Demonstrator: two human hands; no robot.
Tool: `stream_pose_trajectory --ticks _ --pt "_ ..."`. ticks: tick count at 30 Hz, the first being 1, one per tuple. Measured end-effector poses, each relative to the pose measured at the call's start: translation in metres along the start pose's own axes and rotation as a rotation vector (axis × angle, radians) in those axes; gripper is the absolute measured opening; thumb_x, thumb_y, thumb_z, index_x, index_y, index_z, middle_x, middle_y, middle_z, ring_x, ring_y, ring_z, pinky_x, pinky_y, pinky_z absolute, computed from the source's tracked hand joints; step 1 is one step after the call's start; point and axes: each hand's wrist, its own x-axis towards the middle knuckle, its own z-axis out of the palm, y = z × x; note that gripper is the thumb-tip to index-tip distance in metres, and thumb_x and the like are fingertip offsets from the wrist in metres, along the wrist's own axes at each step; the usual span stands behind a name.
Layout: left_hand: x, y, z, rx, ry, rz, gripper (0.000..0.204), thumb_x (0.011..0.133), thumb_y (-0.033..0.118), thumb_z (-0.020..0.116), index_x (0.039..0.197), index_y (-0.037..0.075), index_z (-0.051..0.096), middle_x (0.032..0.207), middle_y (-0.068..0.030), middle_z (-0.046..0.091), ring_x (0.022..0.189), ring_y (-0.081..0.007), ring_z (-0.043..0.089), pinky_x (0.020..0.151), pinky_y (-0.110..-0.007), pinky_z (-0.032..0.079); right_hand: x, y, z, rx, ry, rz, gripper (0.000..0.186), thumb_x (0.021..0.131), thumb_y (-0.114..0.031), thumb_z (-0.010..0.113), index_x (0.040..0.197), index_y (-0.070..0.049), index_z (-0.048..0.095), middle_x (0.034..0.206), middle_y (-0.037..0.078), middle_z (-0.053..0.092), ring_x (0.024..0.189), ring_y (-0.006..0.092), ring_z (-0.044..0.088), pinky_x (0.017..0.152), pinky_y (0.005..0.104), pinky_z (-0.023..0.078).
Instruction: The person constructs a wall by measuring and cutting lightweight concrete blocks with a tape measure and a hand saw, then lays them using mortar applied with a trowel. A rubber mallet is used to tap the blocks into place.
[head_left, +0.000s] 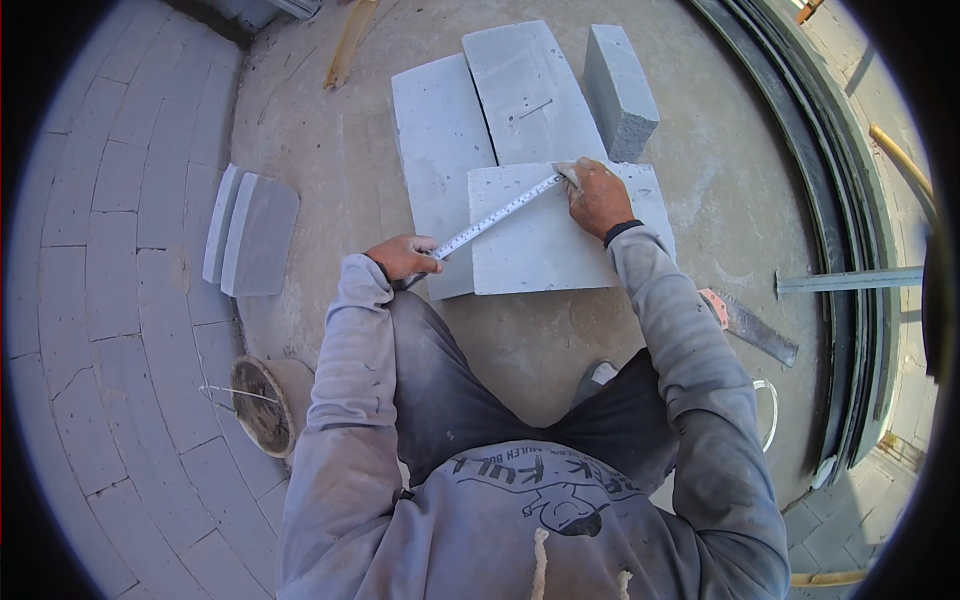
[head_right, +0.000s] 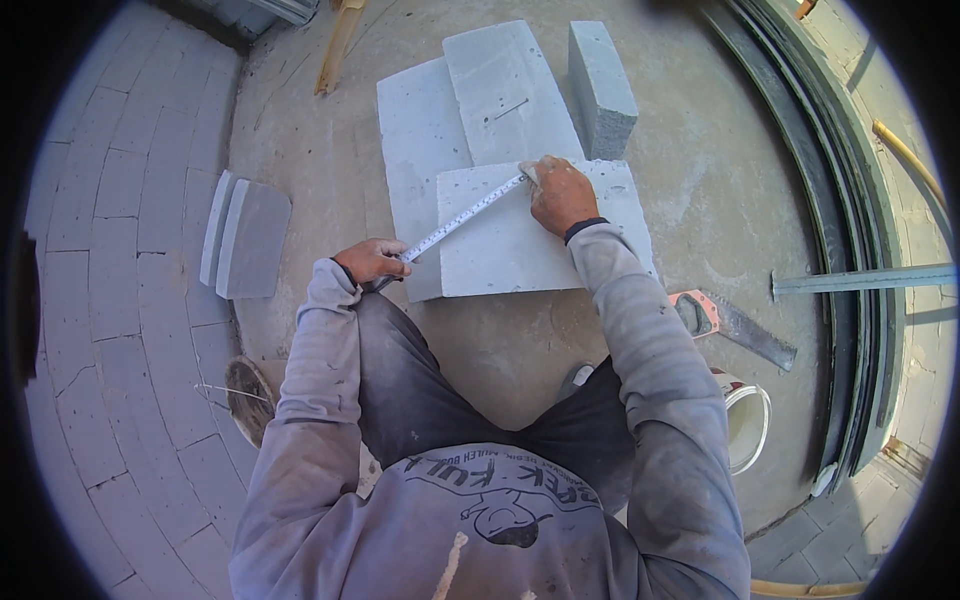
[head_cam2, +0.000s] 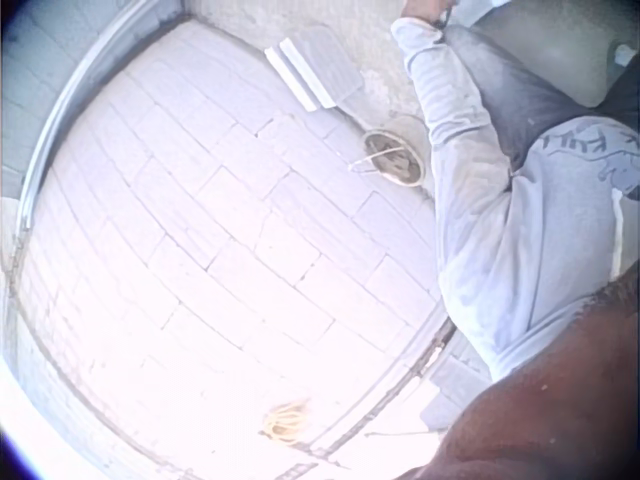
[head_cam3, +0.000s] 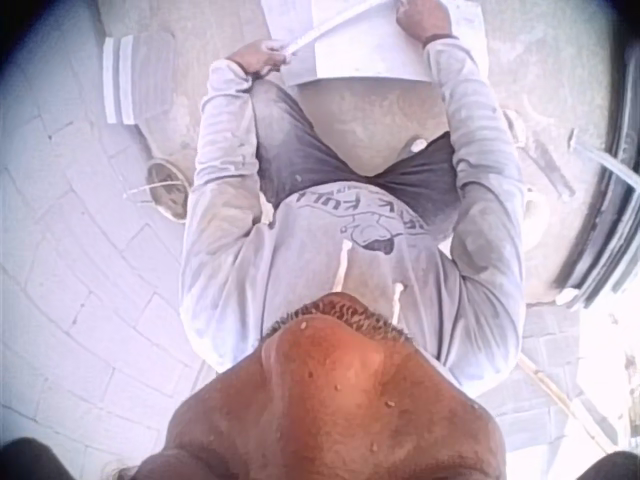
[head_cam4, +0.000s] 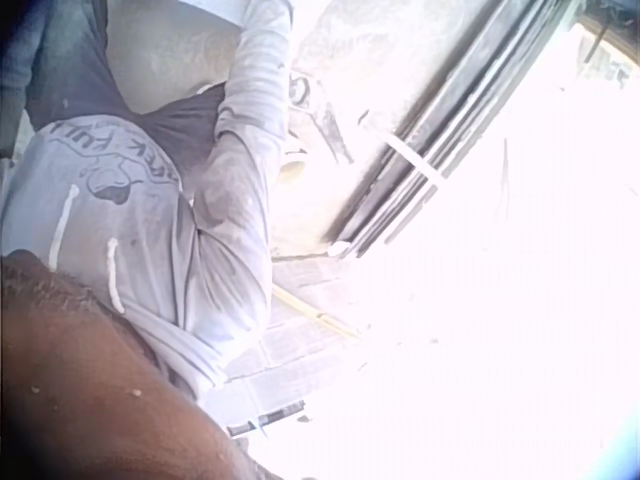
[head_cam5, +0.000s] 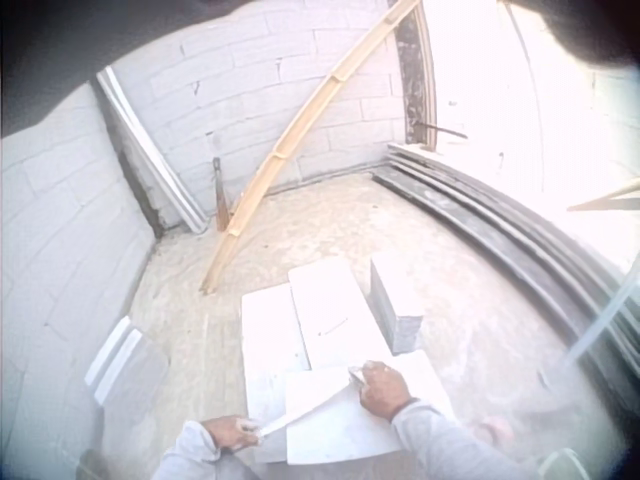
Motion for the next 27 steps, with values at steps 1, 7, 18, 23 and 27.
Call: stream_pose_trajectory --ticks 1,7,18,23,27 --pt "-0.011 0.015 0.001 -0.014 -0.012 -0.065 0.038 0.085 0.024 0.066 0.116 0.002 0.063 0.094 -0.0055 0.064 0.090 -0.0154 0.057 0.080 -0.026 0.045 0.000 0.002 0.000 0.003 -0.008 0.001 0.025 0.083 -0.009 0.055 0.105 -0.008 0.067 0.096 0.016 0.062 0.095 0.0329 0.060 0.083 0.0419 0.049" --pt "-0.010 0.014 0.001 -0.180 0.064 -0.055 0.042 0.083 0.018 0.063 0.120 -0.001 0.062 0.095 -0.0071 0.065 0.085 -0.0160 0.059 0.078 -0.028 0.047 -0.001 0.011 0.005 -0.044 -0.024 -0.067 0.023 0.082 -0.010 0.055 0.102 -0.005 0.067 0.097 0.014 0.063 0.096 0.0307 0.060 0.084 0.0400 0.050" --pt "0.007 0.004 -0.011 -0.045 0.235 0.020 0.036 0.081 0.015 0.065 0.111 -0.005 0.063 0.087 -0.0049 0.064 0.078 -0.0120 0.059 0.070 -0.025 0.046 -0.003 0.003 0.013 -0.073 0.076 -0.133 0.032 0.077 -0.005 0.058 0.108 -0.006 0.066 0.099 0.012 0.063 0.096 0.0288 0.059 0.086 0.0377 0.049" --pt "0.023 0.041 -0.007 0.018 0.243 0.064 0.047 0.078 0.018 0.068 0.119 -0.004 0.060 0.093 -0.0093 0.066 0.078 -0.0153 0.060 0.070 -0.028 0.047 -0.008 -0.005 0.011 -0.072 0.001 -0.197 0.037 0.075 -0.005 0.059 0.112 -0.007 0.065 0.096 0.012 0.062 0.095 0.0289 0.058 0.084 0.0388 0.049" --pt "0.051 0.046 -0.009 0.053 0.381 0.119 0.042 0.077 0.019 0.068 0.113 -0.001 0.064 0.089 -0.0093 0.067 0.075 -0.0165 0.059 0.069 -0.030 0.047 -0.014 -0.005 0.010 -0.155 0.023 -0.151 0.035 0.076 -0.007 0.060 0.111 -0.007 0.066 0.095 0.010 0.061 0.092 0.0275 0.058 0.080 0.0386 0.049"
